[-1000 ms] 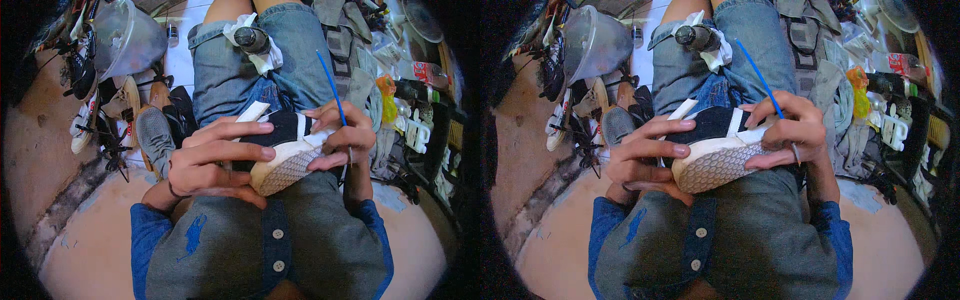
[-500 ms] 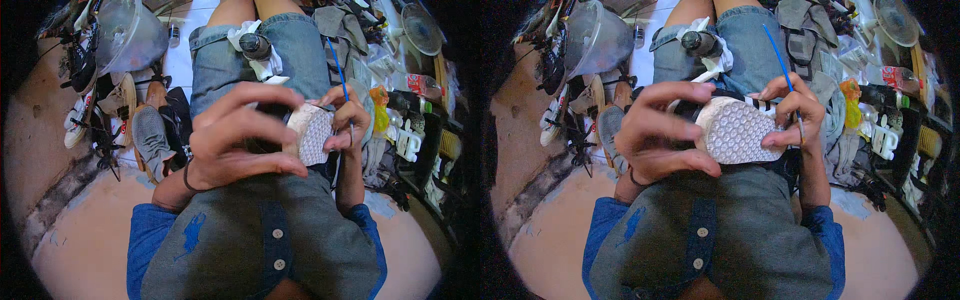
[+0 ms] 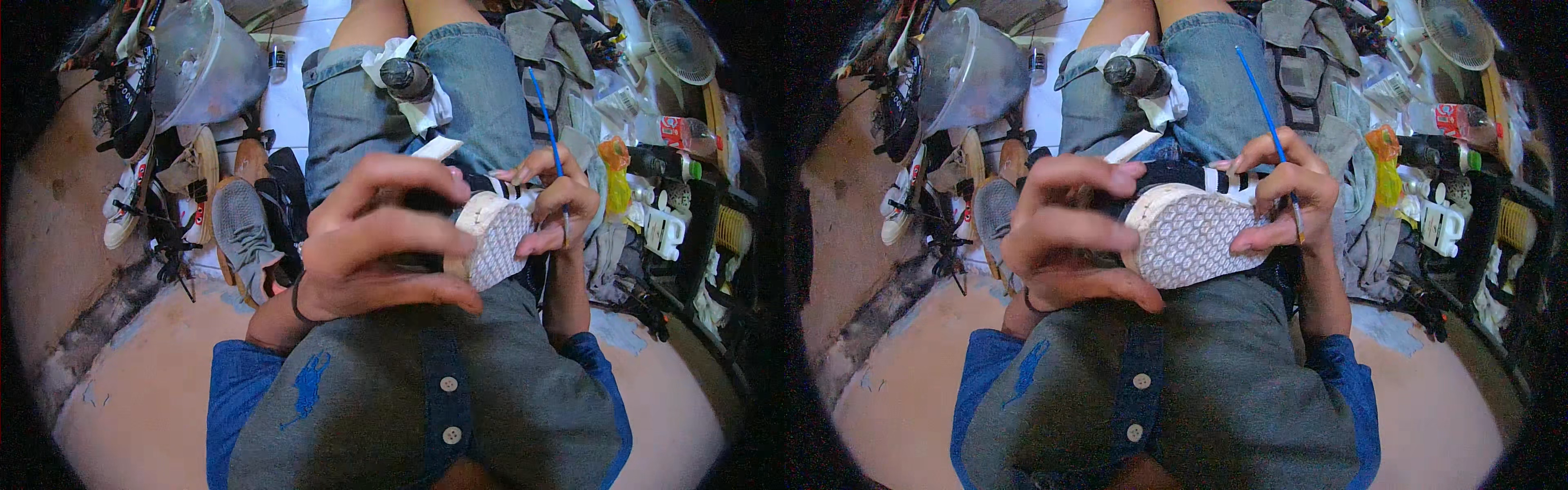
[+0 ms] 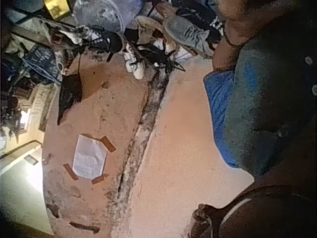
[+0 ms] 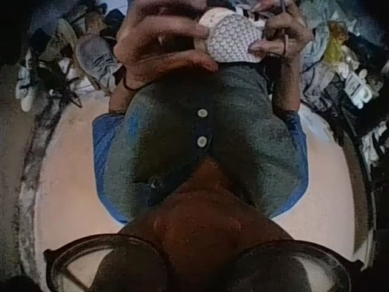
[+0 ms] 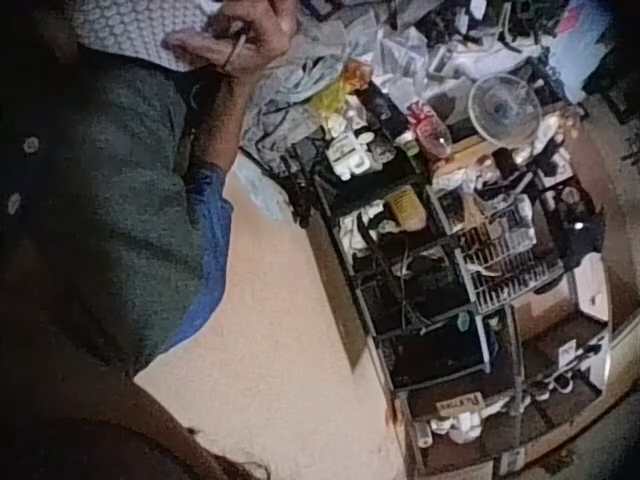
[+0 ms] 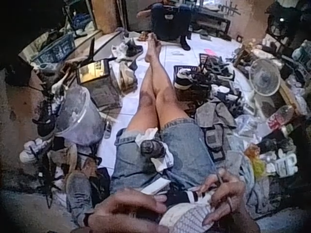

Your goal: Applying adhesive and repairing the sole and upper of a sneaker.

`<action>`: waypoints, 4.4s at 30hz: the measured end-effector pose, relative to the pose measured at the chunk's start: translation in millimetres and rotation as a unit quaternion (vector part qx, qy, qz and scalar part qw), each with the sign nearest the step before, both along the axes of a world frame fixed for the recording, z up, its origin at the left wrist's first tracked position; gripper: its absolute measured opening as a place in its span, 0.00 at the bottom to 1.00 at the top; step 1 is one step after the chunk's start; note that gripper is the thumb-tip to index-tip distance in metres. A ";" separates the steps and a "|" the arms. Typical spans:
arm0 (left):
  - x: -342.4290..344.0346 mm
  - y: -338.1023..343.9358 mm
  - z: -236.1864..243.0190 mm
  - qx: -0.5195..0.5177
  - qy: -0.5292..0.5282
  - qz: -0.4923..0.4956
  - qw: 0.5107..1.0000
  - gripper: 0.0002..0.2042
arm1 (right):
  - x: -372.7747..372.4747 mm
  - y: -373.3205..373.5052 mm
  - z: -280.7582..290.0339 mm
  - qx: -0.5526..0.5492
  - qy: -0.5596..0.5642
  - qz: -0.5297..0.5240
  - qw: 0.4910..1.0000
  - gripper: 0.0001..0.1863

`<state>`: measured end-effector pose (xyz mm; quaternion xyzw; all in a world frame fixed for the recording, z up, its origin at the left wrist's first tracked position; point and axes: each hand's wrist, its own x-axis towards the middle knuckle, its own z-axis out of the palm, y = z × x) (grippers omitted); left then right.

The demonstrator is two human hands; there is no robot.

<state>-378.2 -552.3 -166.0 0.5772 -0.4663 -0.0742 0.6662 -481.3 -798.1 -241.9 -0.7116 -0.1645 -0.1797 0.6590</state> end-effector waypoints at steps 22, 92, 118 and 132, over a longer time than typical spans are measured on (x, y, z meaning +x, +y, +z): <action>-4.6 22.5 -5.3 0.118 -0.001 -0.005 0.993 0.32 | 0.2 8.4 3.8 -0.025 -0.022 0.003 0.999 0.27; 28.8 43.4 3.9 0.236 -0.040 -0.183 0.954 0.29 | -14.9 26.5 33.0 -0.179 -0.073 -0.058 0.979 0.23; 47.4 55.7 -25.4 0.271 0.260 0.054 0.925 0.14 | -20.8 23.9 21.8 -0.165 -0.037 -0.072 0.983 0.23; 22.0 40.3 1.0 0.071 0.307 0.098 0.944 0.30 | -15.6 22.7 22.5 -0.182 -0.028 -0.193 0.964 0.22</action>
